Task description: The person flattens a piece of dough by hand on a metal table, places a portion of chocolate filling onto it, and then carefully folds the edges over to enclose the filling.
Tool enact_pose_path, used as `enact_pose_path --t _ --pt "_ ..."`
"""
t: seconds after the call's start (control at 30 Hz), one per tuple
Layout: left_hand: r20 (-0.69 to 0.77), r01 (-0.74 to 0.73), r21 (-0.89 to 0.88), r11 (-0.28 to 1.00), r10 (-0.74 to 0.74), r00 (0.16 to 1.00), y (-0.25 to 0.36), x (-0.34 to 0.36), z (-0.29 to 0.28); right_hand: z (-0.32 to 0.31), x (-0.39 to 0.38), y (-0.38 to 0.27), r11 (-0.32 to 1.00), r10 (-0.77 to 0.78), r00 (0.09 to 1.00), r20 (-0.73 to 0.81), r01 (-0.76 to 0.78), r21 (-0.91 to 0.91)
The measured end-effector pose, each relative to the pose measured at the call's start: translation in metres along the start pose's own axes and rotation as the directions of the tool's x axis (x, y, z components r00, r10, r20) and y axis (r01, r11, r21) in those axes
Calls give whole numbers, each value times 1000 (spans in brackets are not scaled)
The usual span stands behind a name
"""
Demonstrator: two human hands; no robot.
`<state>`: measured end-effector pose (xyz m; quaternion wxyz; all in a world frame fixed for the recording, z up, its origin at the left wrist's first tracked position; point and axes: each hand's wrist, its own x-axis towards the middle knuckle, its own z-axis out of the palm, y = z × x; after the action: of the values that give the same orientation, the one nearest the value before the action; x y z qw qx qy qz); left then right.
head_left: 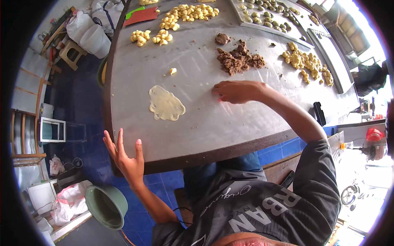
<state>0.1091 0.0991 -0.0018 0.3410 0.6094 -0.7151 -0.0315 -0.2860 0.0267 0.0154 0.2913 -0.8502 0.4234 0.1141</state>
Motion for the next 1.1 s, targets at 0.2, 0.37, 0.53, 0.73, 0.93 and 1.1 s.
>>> enact_pose_path --t 0.2,0.37,0.53,0.73,0.93,1.1 --pt "-8 -35 1 999 35 999 1 1 -1 33 -28 -15 995 42 972 -233 -19 101" --pt "22 -103 66 993 101 995 9 4 2 45 -39 18 993 -110 970 -218 115 11" --pt "-12 -90 76 993 91 996 1 -4 -1 8 -35 -16 993 88 974 -211 -102 -57" --pt "-18 -95 75 993 96 995 1 -2 2 49 -9 3 951 -220 683 -696 -10 -310" --pt "-10 -126 104 987 128 992 -4 -3 2 54 -27 -18 952 -141 766 -628 -70 -299" --pt "-7 -135 145 980 137 990 -10 -3 6 37 -8 -3 948 -239 516 -823 -58 -312"
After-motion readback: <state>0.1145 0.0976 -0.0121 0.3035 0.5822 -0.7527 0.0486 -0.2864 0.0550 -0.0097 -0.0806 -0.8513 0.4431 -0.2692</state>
